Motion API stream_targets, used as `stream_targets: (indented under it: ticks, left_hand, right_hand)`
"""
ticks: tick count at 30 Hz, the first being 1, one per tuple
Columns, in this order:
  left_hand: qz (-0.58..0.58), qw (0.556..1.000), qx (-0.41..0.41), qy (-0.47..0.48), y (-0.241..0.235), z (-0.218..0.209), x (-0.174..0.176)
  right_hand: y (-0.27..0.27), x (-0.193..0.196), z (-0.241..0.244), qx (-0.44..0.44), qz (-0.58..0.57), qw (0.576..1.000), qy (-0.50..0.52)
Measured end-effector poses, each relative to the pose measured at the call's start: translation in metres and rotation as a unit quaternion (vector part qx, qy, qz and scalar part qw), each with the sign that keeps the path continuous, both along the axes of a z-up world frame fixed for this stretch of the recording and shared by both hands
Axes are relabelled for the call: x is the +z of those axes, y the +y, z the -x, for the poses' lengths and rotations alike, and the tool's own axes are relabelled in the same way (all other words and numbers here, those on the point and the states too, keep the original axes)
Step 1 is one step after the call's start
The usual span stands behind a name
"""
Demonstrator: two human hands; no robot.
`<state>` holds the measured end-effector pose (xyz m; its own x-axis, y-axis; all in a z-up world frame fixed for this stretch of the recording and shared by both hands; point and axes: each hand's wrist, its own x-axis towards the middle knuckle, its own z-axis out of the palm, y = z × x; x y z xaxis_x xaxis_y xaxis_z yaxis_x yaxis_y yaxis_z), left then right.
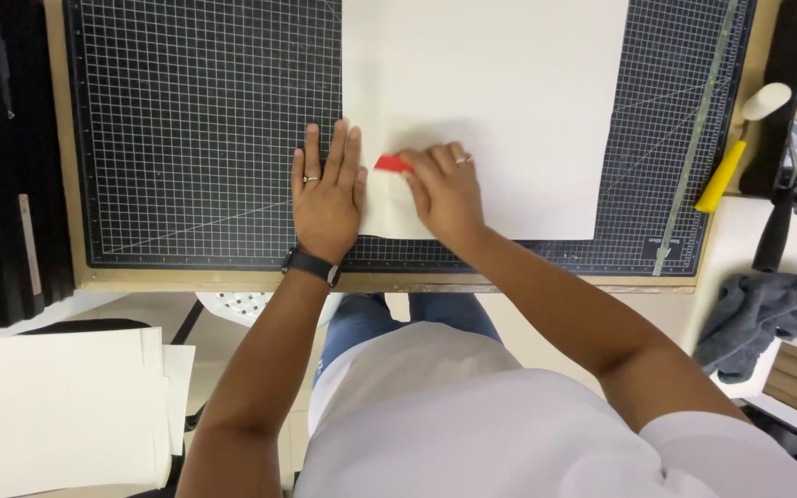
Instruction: Applying glue to a cardboard sheet using a roller and then smoothing a paper layer over it with a squeegee tool.
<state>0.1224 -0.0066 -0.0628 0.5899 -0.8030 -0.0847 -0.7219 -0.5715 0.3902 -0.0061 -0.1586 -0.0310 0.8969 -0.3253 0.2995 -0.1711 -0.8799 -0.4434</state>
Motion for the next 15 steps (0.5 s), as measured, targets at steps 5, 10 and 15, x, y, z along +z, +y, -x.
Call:
stream_targets:
  ticks: [5, 10, 15]
  left_hand:
    - [-0.007, 1.000, -0.007, 0.002, 0.002, 0.000, -0.003]
    - [-0.014, 1.000, -0.011, 0.010, 0.002, 0.000, 0.000]
    - [0.084, 0.991, 0.003, -0.107, 0.004, 0.002, -0.015]
  right_hand:
    - [0.005, -0.007, 0.009, 0.004, 0.060, 0.998, 0.004]
    - [-0.032, -0.027, -0.018, 0.018, 0.141, 0.990, -0.022]
    - [-0.099, -0.026, -0.099, -0.044, 0.261, 0.964, -0.041]
